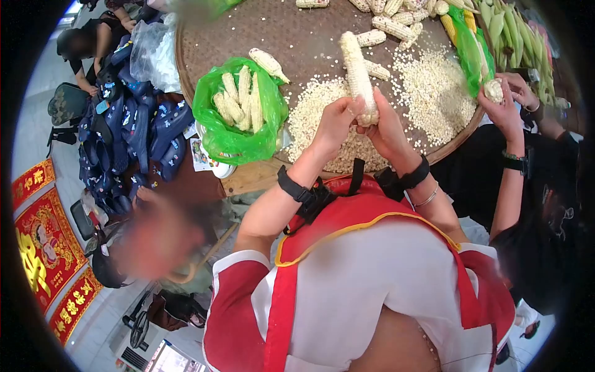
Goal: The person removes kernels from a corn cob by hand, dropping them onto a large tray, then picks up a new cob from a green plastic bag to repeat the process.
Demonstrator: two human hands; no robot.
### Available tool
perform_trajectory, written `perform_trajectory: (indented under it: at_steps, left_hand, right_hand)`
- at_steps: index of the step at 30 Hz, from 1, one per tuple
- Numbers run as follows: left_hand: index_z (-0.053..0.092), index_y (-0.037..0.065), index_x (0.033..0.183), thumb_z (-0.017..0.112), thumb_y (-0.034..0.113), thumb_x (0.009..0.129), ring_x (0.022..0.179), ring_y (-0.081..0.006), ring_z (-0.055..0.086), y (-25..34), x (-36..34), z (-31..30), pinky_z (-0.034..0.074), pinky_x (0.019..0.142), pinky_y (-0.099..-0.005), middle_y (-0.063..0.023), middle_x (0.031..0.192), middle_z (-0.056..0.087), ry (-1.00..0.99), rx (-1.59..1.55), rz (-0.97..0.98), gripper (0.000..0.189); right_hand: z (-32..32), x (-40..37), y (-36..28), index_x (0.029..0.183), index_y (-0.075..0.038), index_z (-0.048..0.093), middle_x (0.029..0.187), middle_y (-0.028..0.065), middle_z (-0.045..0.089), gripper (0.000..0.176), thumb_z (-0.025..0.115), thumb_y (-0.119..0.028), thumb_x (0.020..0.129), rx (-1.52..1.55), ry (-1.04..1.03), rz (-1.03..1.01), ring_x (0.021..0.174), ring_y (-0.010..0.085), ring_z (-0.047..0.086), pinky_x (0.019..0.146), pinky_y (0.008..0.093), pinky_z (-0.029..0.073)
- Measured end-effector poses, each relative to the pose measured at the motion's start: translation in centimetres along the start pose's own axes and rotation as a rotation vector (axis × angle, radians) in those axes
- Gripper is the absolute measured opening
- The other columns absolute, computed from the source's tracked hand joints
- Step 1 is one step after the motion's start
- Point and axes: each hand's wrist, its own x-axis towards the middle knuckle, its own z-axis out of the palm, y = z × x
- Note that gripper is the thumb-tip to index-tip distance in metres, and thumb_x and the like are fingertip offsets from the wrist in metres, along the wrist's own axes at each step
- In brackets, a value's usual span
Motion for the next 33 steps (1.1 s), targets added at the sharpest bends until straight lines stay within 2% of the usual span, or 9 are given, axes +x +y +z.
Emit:
perform_trajectory:
  at_steps: [10,12,15,19,22,24,27,31,33]
  left_hand:
    - [0.055,0.002,0.101,0.047,0.030,0.091,0.076,-0.0081,0.054,0.5,-1.1,0.2,0.042,0.065,-0.0213,-0.0014,0.087,0.059,-0.114,-0.034,0.084,0.031]
    - [0.054,0.000,0.102,0.045,0.031,0.091,0.076,-0.0076,0.053,-0.5,-1.4,1.2,0.042,0.064,-0.0198,-0.0011,0.085,0.058,-0.033,0.149,0.217,0.034]
    - [0.053,-0.001,0.102,0.042,0.031,0.092,0.074,-0.0071,0.051,-0.7,-2.0,1.9,0.042,0.063,-0.0195,-0.0014,0.083,0.057,0.027,0.119,0.254,0.036]
    - [0.053,-0.001,0.103,0.042,0.031,0.092,0.071,-0.0069,0.051,-2.0,-1.5,0.8,0.042,0.063,-0.0201,-0.0013,0.080,0.055,0.005,0.134,0.177,0.036]
    - [0.053,-0.001,0.104,0.041,0.030,0.093,0.070,-0.0078,0.052,-2.2,-1.5,0.5,0.043,0.063,-0.0208,-0.0026,0.082,0.057,0.063,0.158,0.248,0.036]
    - [0.053,-0.001,0.106,0.040,0.030,0.093,0.074,-0.0080,0.053,-1.8,-1.6,-0.5,0.043,0.063,-0.0212,-0.0047,0.088,0.058,-0.072,0.004,0.155,0.036]
    - [0.051,-0.001,0.109,0.040,0.029,0.093,0.078,-0.0079,0.053,-2.0,-2.0,-0.1,0.044,0.064,-0.0219,-0.0070,0.096,0.058,-0.150,0.076,0.252,0.036]
    - [0.050,-0.002,0.111,0.040,0.027,0.093,0.082,-0.0078,0.053,-1.9,-3.0,1.2,0.044,0.066,-0.0223,-0.0064,0.097,0.057,-0.084,0.149,0.226,0.036]
    - [0.053,-0.003,0.099,0.041,0.027,0.092,0.070,-0.0096,0.053,-2.6,-2.9,1.2,0.044,0.059,-0.0248,-0.0061,0.081,0.058,0.015,0.211,0.331,0.033]
  right_hand:
    - [-0.4,-0.5,0.6,0.105,-0.007,0.049,0.078,0.0030,0.058,0.040,0.031,-0.040,0.094,0.046,0.018,-0.014,0.063,0.0120,0.056,0.052,0.0254,0.044]
    - [-0.3,-0.4,1.2,0.106,-0.008,0.048,0.082,0.0025,0.057,0.038,0.030,-0.039,0.094,0.099,0.097,-0.023,0.067,0.0115,0.055,0.053,0.0264,0.044]
    - [0.6,-1.3,1.2,0.108,-0.009,0.047,0.084,0.0017,0.056,0.037,0.030,-0.039,0.094,0.086,0.146,-0.040,0.068,0.0109,0.055,0.051,0.0263,0.043]
    - [-0.7,-1.2,2.5,0.108,-0.010,0.046,0.082,0.0014,0.055,0.036,0.030,-0.039,0.094,0.026,0.028,-0.092,0.067,0.0111,0.054,0.051,0.0261,0.043]
    - [-0.5,-1.6,2.3,0.107,-0.009,0.047,0.083,0.0020,0.057,0.037,0.030,-0.039,0.094,0.067,0.029,-0.091,0.068,0.0116,0.056,0.051,0.0256,0.044]
    - [-0.4,-2.0,1.4,0.105,-0.009,0.050,0.083,0.0025,0.059,0.038,0.030,-0.040,0.094,0.102,-0.018,0.003,0.070,0.0117,0.057,0.051,0.0254,0.045]
    - [-1.5,-1.6,1.9,0.104,-0.010,0.052,0.084,0.0018,0.060,0.040,0.031,-0.042,0.093,0.159,-0.063,0.021,0.071,0.0113,0.058,0.051,0.0256,0.045]
    - [-0.6,-2.3,1.9,0.105,-0.012,0.050,0.083,0.0003,0.059,0.038,0.037,-0.044,0.091,0.130,-0.037,0.018,0.071,0.0104,0.058,0.051,0.0252,0.045]
    - [-0.7,-2.2,2.5,0.104,-0.014,0.049,0.081,-0.0008,0.058,0.035,0.042,-0.044,0.089,0.045,0.040,-0.029,0.071,0.0099,0.057,0.053,0.0252,0.046]
